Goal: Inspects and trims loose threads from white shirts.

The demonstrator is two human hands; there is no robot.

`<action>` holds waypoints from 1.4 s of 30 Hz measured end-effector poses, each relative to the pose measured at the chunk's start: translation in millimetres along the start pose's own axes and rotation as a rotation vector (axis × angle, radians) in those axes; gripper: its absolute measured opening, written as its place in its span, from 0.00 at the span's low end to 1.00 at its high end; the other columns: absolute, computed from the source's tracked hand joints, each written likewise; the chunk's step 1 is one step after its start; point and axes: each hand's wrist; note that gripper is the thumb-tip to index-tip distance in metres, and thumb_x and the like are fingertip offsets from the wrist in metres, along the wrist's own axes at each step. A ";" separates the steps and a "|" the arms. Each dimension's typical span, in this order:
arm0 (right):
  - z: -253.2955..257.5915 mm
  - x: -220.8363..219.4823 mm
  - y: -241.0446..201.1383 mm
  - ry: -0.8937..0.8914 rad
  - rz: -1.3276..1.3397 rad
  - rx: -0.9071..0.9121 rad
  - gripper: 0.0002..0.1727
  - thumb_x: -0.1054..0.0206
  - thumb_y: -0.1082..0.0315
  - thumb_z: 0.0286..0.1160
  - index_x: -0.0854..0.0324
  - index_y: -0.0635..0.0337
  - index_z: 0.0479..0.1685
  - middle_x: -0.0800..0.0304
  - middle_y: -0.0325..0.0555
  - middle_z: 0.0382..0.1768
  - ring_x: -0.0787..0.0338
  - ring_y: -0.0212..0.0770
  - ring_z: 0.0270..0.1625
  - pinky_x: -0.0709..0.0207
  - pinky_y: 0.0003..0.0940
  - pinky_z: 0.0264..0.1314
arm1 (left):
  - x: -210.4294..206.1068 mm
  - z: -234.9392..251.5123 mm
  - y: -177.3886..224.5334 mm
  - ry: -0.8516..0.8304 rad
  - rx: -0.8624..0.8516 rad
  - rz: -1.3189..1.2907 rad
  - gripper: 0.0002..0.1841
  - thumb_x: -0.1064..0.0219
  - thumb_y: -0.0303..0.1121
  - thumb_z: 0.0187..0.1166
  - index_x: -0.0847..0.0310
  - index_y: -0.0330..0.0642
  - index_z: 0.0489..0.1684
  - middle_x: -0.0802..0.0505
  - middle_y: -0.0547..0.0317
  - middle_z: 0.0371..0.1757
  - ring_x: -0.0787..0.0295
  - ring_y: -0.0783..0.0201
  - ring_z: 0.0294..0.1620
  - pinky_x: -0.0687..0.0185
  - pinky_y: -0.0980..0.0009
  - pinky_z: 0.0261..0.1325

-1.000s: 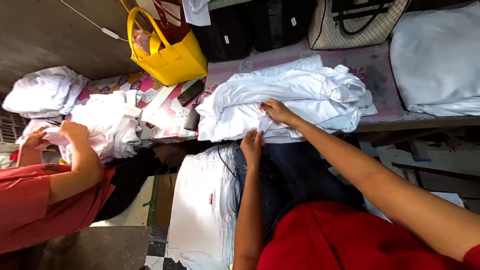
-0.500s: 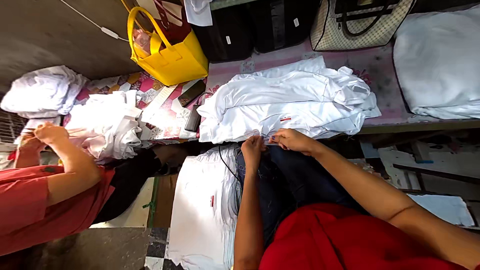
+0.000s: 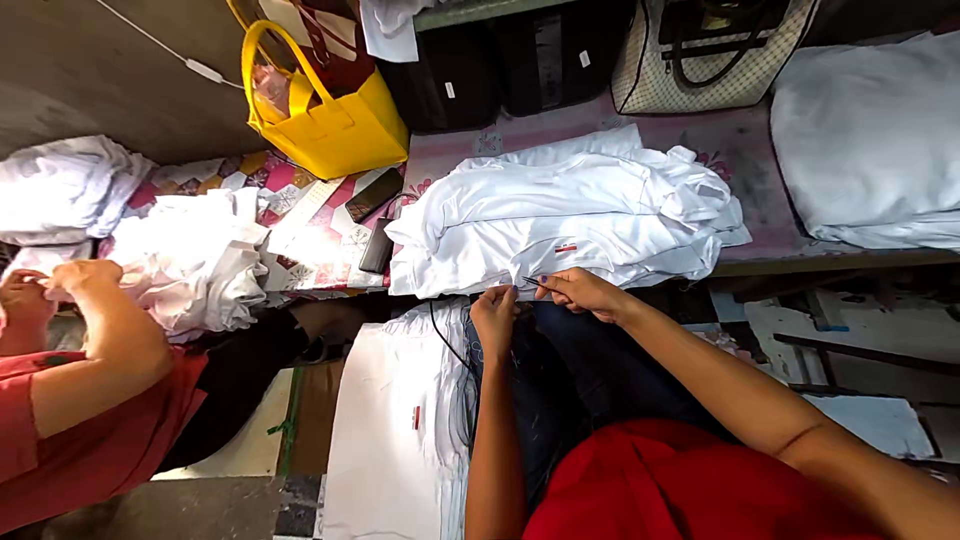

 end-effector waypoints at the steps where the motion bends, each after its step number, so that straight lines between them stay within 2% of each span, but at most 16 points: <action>1: 0.3 0.1 1.9 -0.009 0.008 -0.018 0.20 0.49 0.56 0.95 0.16 0.59 0.47 0.37 0.25 0.15 0.42 0.21 0.14 0.48 0.17 0.17 | 0.4 -4.0 -2.4 0.002 0.017 -0.038 0.07 0.31 0.27 0.80 0.11 0.30 0.43 0.07 0.58 0.27 0.15 0.73 0.20 0.16 0.76 0.27; 6: 14.4 -5.9 9.0 -0.049 -0.039 -0.074 0.20 0.49 0.55 0.95 0.16 0.59 0.44 0.37 0.25 0.15 0.43 0.21 0.13 0.48 0.18 0.17 | -4.0 -12.8 -6.8 0.048 0.018 -0.092 0.05 0.31 0.25 0.79 0.13 0.30 0.42 0.08 0.59 0.26 0.15 0.75 0.19 0.16 0.77 0.26; 10: 20.5 -12.9 6.7 -0.024 -0.101 -0.082 0.21 0.48 0.55 0.95 0.16 0.59 0.43 0.37 0.25 0.15 0.42 0.22 0.14 0.47 0.19 0.19 | -7.1 -14.9 -11.9 0.118 -0.097 -0.012 0.05 0.30 0.25 0.75 0.11 0.32 0.39 0.08 0.61 0.25 0.15 0.77 0.20 0.16 0.77 0.27; 14: 18.2 -16.9 -0.4 0.031 -0.237 -0.050 0.21 0.48 0.56 0.94 0.14 0.61 0.43 0.35 0.28 0.18 0.39 0.24 0.18 0.43 0.21 0.24 | -10.4 -15.0 -21.2 0.191 -0.230 0.029 0.06 0.29 0.25 0.71 0.11 0.31 0.38 0.08 0.61 0.24 0.15 0.78 0.21 0.17 0.78 0.29; 20: 25.1 -18.9 5.5 0.058 -0.186 -0.020 0.19 0.46 0.59 0.94 0.15 0.60 0.40 0.35 0.27 0.17 0.39 0.23 0.18 0.44 0.20 0.23 | -16.9 -15.7 -22.5 0.242 -0.336 0.076 0.06 0.28 0.24 0.69 0.10 0.29 0.36 0.08 0.57 0.27 0.17 0.78 0.22 0.19 0.80 0.31; 22: 25.4 -18.4 9.0 0.073 -0.193 -0.006 0.19 0.46 0.60 0.93 0.13 0.61 0.41 0.34 0.27 0.17 0.38 0.23 0.18 0.43 0.21 0.24 | -16.3 -17.6 -23.4 0.210 -0.277 0.042 0.07 0.29 0.24 0.71 0.11 0.28 0.39 0.08 0.55 0.29 0.16 0.77 0.22 0.17 0.78 0.30; 25: 18.5 -12.7 7.2 0.073 -0.166 0.015 0.19 0.47 0.60 0.94 0.13 0.62 0.42 0.35 0.26 0.16 0.39 0.22 0.17 0.44 0.20 0.23 | -9.2 -19.8 -12.9 0.067 -0.072 -0.080 0.13 0.35 0.26 0.82 0.19 0.25 0.57 0.07 0.54 0.34 0.15 0.74 0.20 0.16 0.75 0.26; 27: 13.4 -8.2 3.2 0.066 -0.161 0.021 0.19 0.47 0.61 0.94 0.13 0.62 0.44 0.35 0.26 0.17 0.40 0.22 0.17 0.45 0.19 0.22 | -8.6 -16.7 -8.9 0.013 -0.030 -0.135 0.15 0.35 0.28 0.84 0.22 0.25 0.61 0.07 0.54 0.33 0.16 0.73 0.19 0.17 0.76 0.25; 30: 12.5 -3.1 1.1 0.058 -0.165 0.038 0.18 0.45 0.62 0.93 0.13 0.61 0.41 0.36 0.25 0.16 0.40 0.21 0.17 0.45 0.19 0.22 | -13.1 -11.4 -8.1 0.015 -0.042 -0.137 0.08 0.33 0.26 0.82 0.14 0.26 0.45 0.08 0.57 0.27 0.14 0.74 0.20 0.14 0.76 0.28; 32: 11.6 0.7 -0.4 0.055 -0.168 0.029 0.18 0.45 0.62 0.93 0.13 0.61 0.40 0.36 0.25 0.15 0.41 0.21 0.16 0.46 0.19 0.22 | -12.5 -11.0 -5.9 0.018 -0.028 -0.222 0.07 0.33 0.25 0.81 0.13 0.27 0.40 0.08 0.58 0.26 0.11 0.73 0.22 0.11 0.75 0.32; 35: 8.7 3.1 -2.7 0.000 -0.199 -0.020 0.20 0.47 0.58 0.94 0.14 0.60 0.41 0.37 0.25 0.16 0.41 0.21 0.17 0.45 0.19 0.23 | -8.3 -14.1 -4.9 -0.002 0.027 -0.398 0.06 0.36 0.22 0.81 0.14 0.28 0.38 0.08 0.58 0.28 0.09 0.69 0.28 0.09 0.71 0.38; 39: 15.4 -2.3 -2.3 -0.044 -0.202 -0.031 0.20 0.48 0.58 0.95 0.15 0.60 0.39 0.37 0.25 0.17 0.40 0.22 0.17 0.45 0.19 0.23 | -10.0 -17.3 -5.9 -0.009 0.031 -0.465 0.06 0.37 0.21 0.81 0.15 0.29 0.36 0.08 0.60 0.24 0.12 0.71 0.22 0.12 0.75 0.30; 42: 22.3 -5.8 -1.9 -0.027 -0.187 -0.018 0.19 0.47 0.60 0.94 0.15 0.59 0.36 0.36 0.25 0.16 0.40 0.21 0.17 0.46 0.19 0.22 | -11.3 -16.1 -7.8 -0.006 0.022 -0.476 0.06 0.37 0.20 0.81 0.14 0.30 0.35 0.08 0.61 0.23 0.12 0.72 0.22 0.12 0.75 0.31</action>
Point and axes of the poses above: each hand's wrist, its own z-axis towards the middle knuckle, its own x-axis out of the back of the hand, y = z × x
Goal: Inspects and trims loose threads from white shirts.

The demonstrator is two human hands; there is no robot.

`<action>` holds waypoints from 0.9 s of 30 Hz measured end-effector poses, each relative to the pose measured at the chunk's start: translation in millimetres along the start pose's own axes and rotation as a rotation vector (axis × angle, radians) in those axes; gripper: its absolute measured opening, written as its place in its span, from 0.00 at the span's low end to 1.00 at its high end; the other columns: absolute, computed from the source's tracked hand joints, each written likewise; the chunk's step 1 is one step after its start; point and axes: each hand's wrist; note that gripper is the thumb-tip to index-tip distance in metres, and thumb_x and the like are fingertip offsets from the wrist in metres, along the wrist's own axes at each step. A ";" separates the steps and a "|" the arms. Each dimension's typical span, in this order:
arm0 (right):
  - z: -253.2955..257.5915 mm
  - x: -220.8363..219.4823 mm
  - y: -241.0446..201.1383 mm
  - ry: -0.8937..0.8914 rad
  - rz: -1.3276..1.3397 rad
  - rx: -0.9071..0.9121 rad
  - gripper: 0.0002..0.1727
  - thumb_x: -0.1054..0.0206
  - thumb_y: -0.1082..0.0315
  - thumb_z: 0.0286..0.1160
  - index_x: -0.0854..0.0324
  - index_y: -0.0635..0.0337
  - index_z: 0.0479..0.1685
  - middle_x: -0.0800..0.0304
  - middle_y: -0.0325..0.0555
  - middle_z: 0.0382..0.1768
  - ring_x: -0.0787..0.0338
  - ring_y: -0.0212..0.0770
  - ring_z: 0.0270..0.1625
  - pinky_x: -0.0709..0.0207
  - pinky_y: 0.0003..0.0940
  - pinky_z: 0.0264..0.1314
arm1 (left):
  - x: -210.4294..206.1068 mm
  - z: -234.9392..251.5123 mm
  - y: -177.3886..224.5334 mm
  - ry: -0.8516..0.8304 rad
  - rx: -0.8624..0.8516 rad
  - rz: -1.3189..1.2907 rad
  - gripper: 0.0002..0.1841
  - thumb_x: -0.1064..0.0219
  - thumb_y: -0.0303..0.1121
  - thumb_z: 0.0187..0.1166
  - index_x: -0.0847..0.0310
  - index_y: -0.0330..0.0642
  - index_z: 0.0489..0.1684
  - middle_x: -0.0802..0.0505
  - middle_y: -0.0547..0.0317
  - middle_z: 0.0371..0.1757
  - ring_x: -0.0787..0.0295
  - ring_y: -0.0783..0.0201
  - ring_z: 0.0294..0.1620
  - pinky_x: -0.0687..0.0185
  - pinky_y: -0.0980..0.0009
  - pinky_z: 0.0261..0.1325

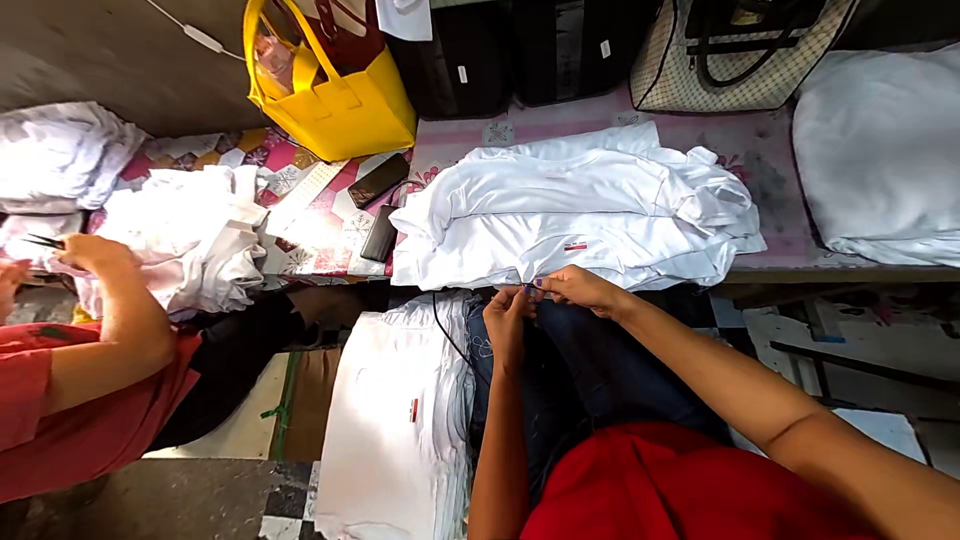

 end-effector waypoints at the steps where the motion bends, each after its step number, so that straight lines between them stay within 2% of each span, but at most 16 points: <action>1: 1.6 -0.2 0.3 0.005 -0.005 0.002 0.19 0.46 0.60 0.94 0.15 0.59 0.36 0.36 0.25 0.16 0.40 0.21 0.17 0.46 0.19 0.22 | 0.4 0.5 -1.0 0.001 0.000 -0.004 0.06 0.37 0.20 0.81 0.14 0.29 0.36 0.08 0.60 0.24 0.12 0.72 0.22 0.12 0.74 0.31; 5: 0.9 2.8 3.7 0.016 -0.024 0.003 0.19 0.46 0.61 0.93 0.14 0.60 0.38 0.36 0.26 0.16 0.40 0.22 0.17 0.45 0.19 0.23 | 4.0 0.1 -7.4 -0.017 0.030 0.002 0.07 0.37 0.21 0.81 0.14 0.29 0.35 0.09 0.60 0.24 0.12 0.71 0.22 0.12 0.74 0.32; 7: -4.7 8.0 2.5 0.019 -0.027 -0.009 0.19 0.46 0.61 0.94 0.13 0.60 0.38 0.36 0.25 0.15 0.40 0.22 0.17 0.46 0.20 0.23 | 15.3 -1.8 -4.7 -0.159 0.109 0.162 0.07 0.36 0.23 0.81 0.14 0.28 0.37 0.08 0.58 0.28 0.11 0.71 0.27 0.11 0.72 0.38; 9: -12.4 17.0 -0.8 0.018 -0.008 0.003 0.19 0.46 0.61 0.93 0.14 0.59 0.38 0.38 0.24 0.14 0.43 0.21 0.15 0.48 0.19 0.21 | 28.3 -0.8 7.8 -0.397 0.211 0.445 0.13 0.37 0.33 0.86 0.12 0.28 0.44 0.06 0.53 0.39 0.09 0.69 0.38 0.12 0.68 0.51; 10: -16.1 22.3 -2.9 0.020 -0.002 0.012 0.19 0.46 0.60 0.93 0.14 0.59 0.39 0.38 0.24 0.14 0.43 0.21 0.15 0.49 0.19 0.20 | 29.2 0.1 12.4 -0.424 0.241 0.515 0.16 0.38 0.36 0.87 0.12 0.29 0.45 0.05 0.53 0.40 0.09 0.69 0.38 0.13 0.67 0.51; 11: -18.9 27.9 -5.6 0.021 -0.003 0.024 0.19 0.46 0.59 0.94 0.14 0.59 0.39 0.38 0.24 0.14 0.43 0.21 0.15 0.48 0.18 0.21 | 25.6 1.3 16.7 -0.379 0.271 0.500 0.17 0.39 0.38 0.89 0.13 0.28 0.47 0.07 0.52 0.41 0.11 0.68 0.37 0.13 0.67 0.48; 13: -19.3 35.4 -10.8 0.034 -0.003 0.058 0.19 0.45 0.59 0.93 0.13 0.59 0.38 0.36 0.25 0.14 0.40 0.20 0.16 0.45 0.18 0.21 | 9.2 7.6 21.9 -0.202 0.327 0.304 0.17 0.45 0.37 0.92 0.17 0.29 0.49 0.10 0.57 0.34 0.15 0.71 0.27 0.15 0.73 0.34; 15: -14.5 38.6 -13.2 0.043 -0.001 0.081 0.18 0.43 0.61 0.92 0.13 0.60 0.37 0.35 0.26 0.14 0.40 0.21 0.15 0.45 0.18 0.20 | -4.6 18.2 13.2 -0.117 0.330 0.050 0.12 0.44 0.32 0.91 0.19 0.31 0.45 0.11 0.60 0.28 0.16 0.72 0.22 0.16 0.76 0.27; 18: -11.5 45.1 -16.9 0.031 -0.033 0.104 0.17 0.43 0.62 0.92 0.12 0.60 0.37 0.36 0.26 0.13 0.41 0.20 0.15 0.46 0.18 0.19 | -14.2 20.7 -2.0 -0.075 0.258 -0.102 0.08 0.39 0.22 0.85 0.19 0.31 0.34 0.11 0.60 0.22 0.17 0.73 0.18 0.18 0.78 0.25; 19: -12.3 48.9 -17.8 0.020 -0.047 0.103 0.18 0.43 0.62 0.92 0.12 0.60 0.37 0.36 0.25 0.13 0.41 0.20 0.15 0.47 0.18 0.19 | -13.9 17.8 -4.0 -0.070 0.252 -0.100 0.08 0.39 0.22 0.85 0.18 0.30 0.35 0.10 0.60 0.23 0.17 0.74 0.18 0.18 0.79 0.25; 23: -9.2 57.6 -19.4 -0.056 -0.147 0.056 0.19 0.43 0.60 0.92 0.12 0.60 0.37 0.34 0.26 0.13 0.41 0.20 0.15 0.47 0.18 0.20 | -11.9 8.4 -8.1 -0.031 0.275 -0.134 0.07 0.40 0.23 0.87 0.18 0.28 0.48 0.09 0.57 0.31 0.17 0.74 0.21 0.18 0.79 0.27; 27: 5.3 53.7 -21.5 -0.110 -0.251 0.062 0.19 0.43 0.63 0.92 0.12 0.62 0.34 0.32 0.28 0.15 0.39 0.21 0.16 0.45 0.19 0.22 | -15.5 7.8 -11.9 -0.013 0.238 -0.189 0.06 0.41 0.22 0.86 0.19 0.28 0.42 0.10 0.58 0.27 0.18 0.74 0.19 0.19 0.80 0.24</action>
Point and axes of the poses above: each hand's wrist, its own z-axis towards the middle knuckle, its own x-axis out of the back of the hand, y = z × x
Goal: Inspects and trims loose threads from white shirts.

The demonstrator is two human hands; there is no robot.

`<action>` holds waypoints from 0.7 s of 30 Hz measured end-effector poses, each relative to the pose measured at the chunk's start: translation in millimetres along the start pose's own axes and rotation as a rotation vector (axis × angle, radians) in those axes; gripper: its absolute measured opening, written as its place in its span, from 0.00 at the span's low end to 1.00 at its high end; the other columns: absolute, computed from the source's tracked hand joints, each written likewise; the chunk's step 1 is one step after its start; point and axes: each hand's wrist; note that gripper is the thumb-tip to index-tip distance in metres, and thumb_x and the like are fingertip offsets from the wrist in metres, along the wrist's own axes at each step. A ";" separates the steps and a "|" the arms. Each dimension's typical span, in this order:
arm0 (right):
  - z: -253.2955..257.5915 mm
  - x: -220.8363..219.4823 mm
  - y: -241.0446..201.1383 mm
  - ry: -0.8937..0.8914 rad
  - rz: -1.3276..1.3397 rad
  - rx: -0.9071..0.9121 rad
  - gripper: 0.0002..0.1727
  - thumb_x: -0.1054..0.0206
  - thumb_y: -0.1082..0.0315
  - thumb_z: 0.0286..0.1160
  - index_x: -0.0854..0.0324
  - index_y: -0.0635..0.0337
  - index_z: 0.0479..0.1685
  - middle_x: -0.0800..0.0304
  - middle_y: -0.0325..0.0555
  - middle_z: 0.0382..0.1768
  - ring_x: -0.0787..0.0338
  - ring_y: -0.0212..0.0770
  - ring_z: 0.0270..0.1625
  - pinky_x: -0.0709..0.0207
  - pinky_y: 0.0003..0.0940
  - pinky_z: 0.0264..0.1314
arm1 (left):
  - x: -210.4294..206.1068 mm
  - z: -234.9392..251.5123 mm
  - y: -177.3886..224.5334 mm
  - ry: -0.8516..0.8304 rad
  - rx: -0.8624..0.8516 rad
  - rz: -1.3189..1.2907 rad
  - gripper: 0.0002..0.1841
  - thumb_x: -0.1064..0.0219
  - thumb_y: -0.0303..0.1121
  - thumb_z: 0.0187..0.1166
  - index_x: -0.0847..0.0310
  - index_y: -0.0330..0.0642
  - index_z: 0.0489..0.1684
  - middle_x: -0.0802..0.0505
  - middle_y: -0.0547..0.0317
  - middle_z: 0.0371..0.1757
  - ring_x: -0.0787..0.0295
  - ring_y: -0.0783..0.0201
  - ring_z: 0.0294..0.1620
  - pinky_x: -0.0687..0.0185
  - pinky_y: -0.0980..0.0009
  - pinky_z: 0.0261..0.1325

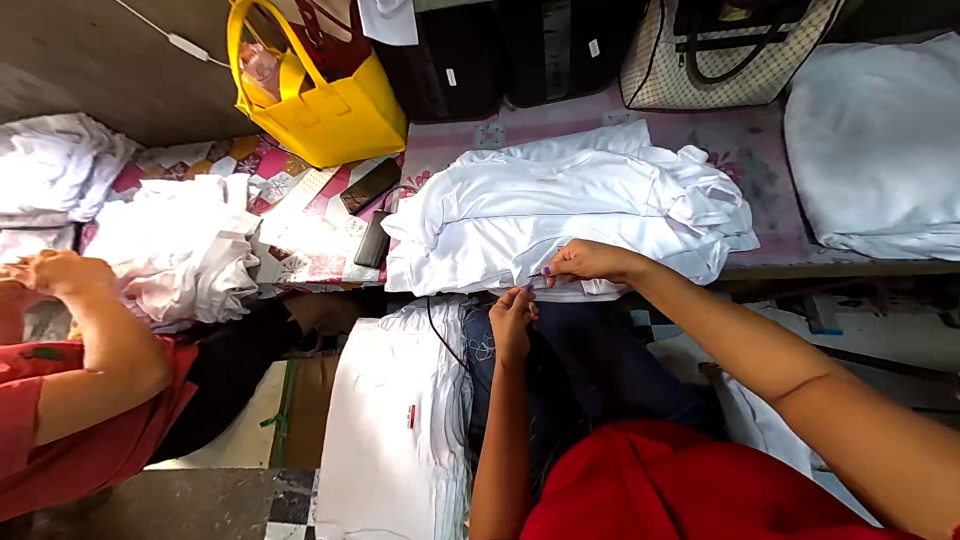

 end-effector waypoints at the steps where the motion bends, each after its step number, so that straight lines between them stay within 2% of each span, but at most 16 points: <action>1: 3.4 0.7 -0.3 -0.016 -0.031 -0.004 0.19 0.43 0.62 0.92 0.11 0.62 0.34 0.33 0.28 0.14 0.40 0.21 0.16 0.45 0.19 0.22 | -0.6 -0.3 -0.6 -0.002 -0.006 -0.003 0.07 0.42 0.21 0.86 0.19 0.28 0.41 0.11 0.59 0.26 0.19 0.74 0.18 0.20 0.80 0.24; 9: 21.2 5.3 -11.2 -0.168 -0.330 -0.071 0.24 0.45 0.57 0.93 0.10 0.64 0.36 0.32 0.32 0.13 0.40 0.25 0.16 0.45 0.25 0.24 | -6.4 -5.2 -5.6 0.058 -0.056 -0.060 0.08 0.42 0.20 0.85 0.18 0.29 0.36 0.13 0.62 0.20 0.20 0.75 0.16 0.21 0.80 0.23; 15: 33.0 1.5 -12.2 -0.170 -0.337 -0.067 0.22 0.42 0.62 0.91 0.11 0.63 0.30 0.31 0.31 0.13 0.38 0.26 0.16 0.43 0.26 0.24 | -6.6 -4.1 -8.1 0.075 -0.068 -0.076 0.07 0.40 0.19 0.83 0.18 0.28 0.35 0.13 0.60 0.20 0.19 0.73 0.17 0.19 0.79 0.24; 21: 30.7 2.5 -5.4 -0.173 -0.312 -0.023 0.21 0.43 0.62 0.91 0.10 0.65 0.33 0.31 0.32 0.14 0.37 0.25 0.17 0.42 0.25 0.25 | -4.8 -4.7 -9.3 0.078 -0.074 -0.054 0.07 0.40 0.19 0.83 0.17 0.28 0.37 0.12 0.61 0.22 0.18 0.74 0.18 0.18 0.79 0.26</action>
Point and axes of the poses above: each hand's wrist, its own z-axis towards the middle knuckle, its own x-axis out of the back of the hand, y = z × x
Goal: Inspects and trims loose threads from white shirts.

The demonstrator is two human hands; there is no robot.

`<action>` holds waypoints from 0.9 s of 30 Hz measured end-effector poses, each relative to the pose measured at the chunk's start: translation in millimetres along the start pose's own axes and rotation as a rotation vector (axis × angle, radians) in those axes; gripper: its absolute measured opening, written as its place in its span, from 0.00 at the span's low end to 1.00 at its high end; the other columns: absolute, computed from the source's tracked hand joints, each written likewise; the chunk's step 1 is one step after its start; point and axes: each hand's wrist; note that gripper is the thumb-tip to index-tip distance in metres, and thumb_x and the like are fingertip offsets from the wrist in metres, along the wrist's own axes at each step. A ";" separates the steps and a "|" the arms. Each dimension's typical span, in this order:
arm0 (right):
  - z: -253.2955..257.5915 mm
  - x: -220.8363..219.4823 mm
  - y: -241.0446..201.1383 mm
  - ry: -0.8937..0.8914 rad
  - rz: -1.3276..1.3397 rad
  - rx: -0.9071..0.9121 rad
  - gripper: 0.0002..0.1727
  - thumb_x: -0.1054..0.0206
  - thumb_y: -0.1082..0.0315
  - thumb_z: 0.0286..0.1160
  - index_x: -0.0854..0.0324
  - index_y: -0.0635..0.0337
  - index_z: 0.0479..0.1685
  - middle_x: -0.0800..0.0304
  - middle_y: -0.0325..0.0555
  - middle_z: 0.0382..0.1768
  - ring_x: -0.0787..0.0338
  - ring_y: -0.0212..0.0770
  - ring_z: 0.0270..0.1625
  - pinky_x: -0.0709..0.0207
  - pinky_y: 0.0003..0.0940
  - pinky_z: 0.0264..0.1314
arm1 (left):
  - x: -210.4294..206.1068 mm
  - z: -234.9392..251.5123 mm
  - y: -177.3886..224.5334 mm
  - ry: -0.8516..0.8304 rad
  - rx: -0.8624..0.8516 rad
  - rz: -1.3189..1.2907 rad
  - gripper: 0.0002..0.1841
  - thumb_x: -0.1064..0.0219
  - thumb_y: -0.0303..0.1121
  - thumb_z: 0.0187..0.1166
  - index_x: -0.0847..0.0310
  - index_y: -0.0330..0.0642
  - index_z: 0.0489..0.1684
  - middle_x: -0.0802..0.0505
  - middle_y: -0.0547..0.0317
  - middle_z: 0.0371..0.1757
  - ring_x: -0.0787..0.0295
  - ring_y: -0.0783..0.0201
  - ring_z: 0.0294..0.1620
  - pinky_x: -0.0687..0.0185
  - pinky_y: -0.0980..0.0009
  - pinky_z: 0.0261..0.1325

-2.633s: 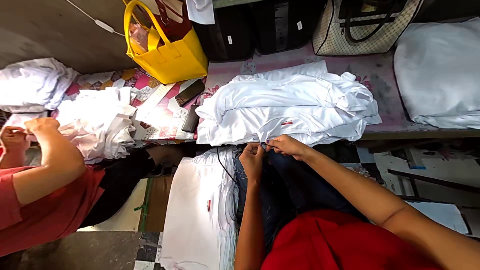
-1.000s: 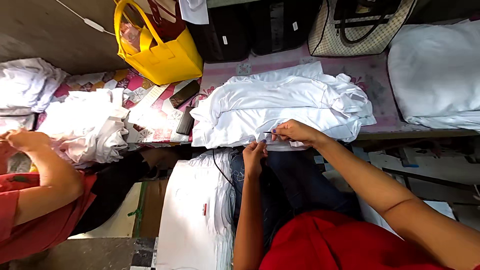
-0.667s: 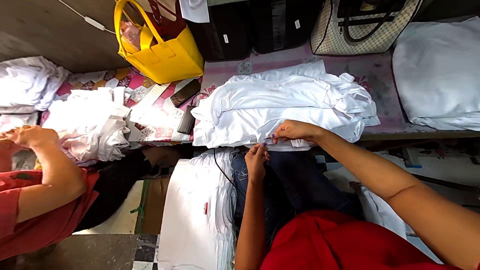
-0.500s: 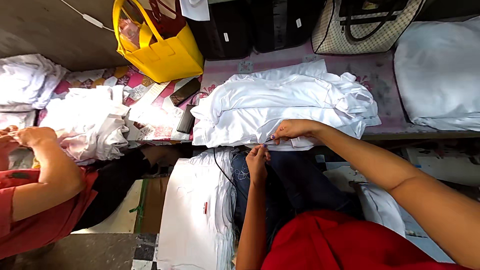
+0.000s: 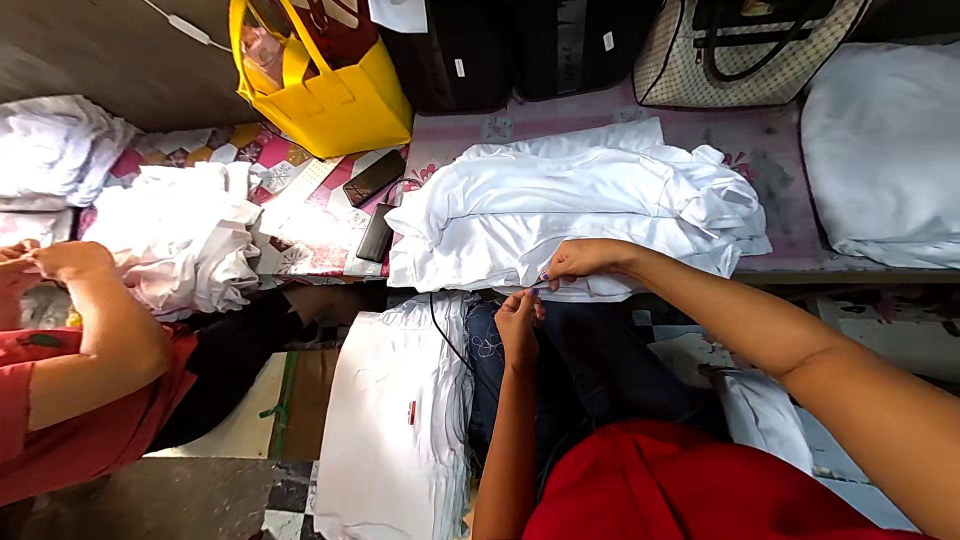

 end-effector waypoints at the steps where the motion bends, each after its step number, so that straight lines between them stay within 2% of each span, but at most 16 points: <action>1: -0.1 -0.2 -0.4 0.000 -0.006 -0.001 0.21 0.43 0.61 0.92 0.10 0.65 0.34 0.31 0.32 0.14 0.38 0.25 0.17 0.42 0.25 0.25 | 0.1 -0.2 -0.5 0.001 -0.003 -0.004 0.07 0.40 0.19 0.83 0.17 0.28 0.37 0.12 0.61 0.22 0.18 0.74 0.18 0.18 0.79 0.26; 7: 7.0 0.3 1.7 0.004 -0.056 0.016 0.21 0.41 0.64 0.89 0.11 0.62 0.28 0.31 0.31 0.13 0.38 0.25 0.17 0.43 0.27 0.25 | -0.7 0.8 -3.0 0.002 -0.022 -0.022 0.07 0.40 0.19 0.83 0.17 0.28 0.36 0.12 0.60 0.21 0.18 0.73 0.18 0.18 0.79 0.26; 13: 5.5 -0.4 0.4 -0.004 -0.063 0.011 0.21 0.41 0.62 0.90 0.11 0.64 0.29 0.31 0.32 0.14 0.38 0.25 0.17 0.43 0.26 0.24 | -0.2 0.7 -5.0 0.000 -0.039 -0.025 0.07 0.40 0.19 0.83 0.17 0.29 0.36 0.12 0.61 0.21 0.18 0.74 0.18 0.18 0.79 0.26; 17: 5.8 -1.0 -1.5 -0.001 -0.104 0.017 0.21 0.42 0.63 0.91 0.11 0.65 0.31 0.27 0.35 0.16 0.35 0.26 0.19 0.40 0.26 0.27 | -0.1 1.0 -6.4 -0.007 -0.033 -0.026 0.07 0.41 0.19 0.83 0.17 0.29 0.36 0.12 0.61 0.21 0.18 0.73 0.19 0.18 0.78 0.27; 21: 2.3 9.4 0.9 -0.029 -0.089 0.035 0.21 0.43 0.63 0.91 0.10 0.63 0.30 0.28 0.33 0.15 0.36 0.27 0.19 0.40 0.29 0.27 | 8.8 -2.0 6.6 -0.172 0.113 0.241 0.07 0.39 0.24 0.84 0.17 0.28 0.43 0.11 0.61 0.26 0.16 0.72 0.23 0.15 0.75 0.31; 24: -7.9 21.7 0.1 -0.004 -0.015 0.054 0.21 0.43 0.62 0.91 0.10 0.64 0.32 0.29 0.32 0.14 0.36 0.26 0.18 0.41 0.26 0.26 | 2.8 -1.4 17.8 -0.122 0.123 0.277 0.08 0.40 0.29 0.88 0.21 0.32 0.43 0.20 0.66 0.21 0.24 0.75 0.17 0.21 0.77 0.25; 27: -14.5 31.6 -8.7 0.010 -0.018 0.039 0.22 0.43 0.62 0.91 0.10 0.62 0.30 0.31 0.32 0.14 0.38 0.26 0.17 0.43 0.28 0.25 | -8.3 9.8 9.6 -0.022 0.072 0.188 0.06 0.35 0.26 0.84 0.20 0.32 0.38 0.18 0.64 0.18 0.28 0.76 0.13 0.26 0.79 0.20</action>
Point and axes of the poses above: each hand's wrist, its own z-axis towards the middle knuckle, its own x-axis out of the back of the hand, y = z × x
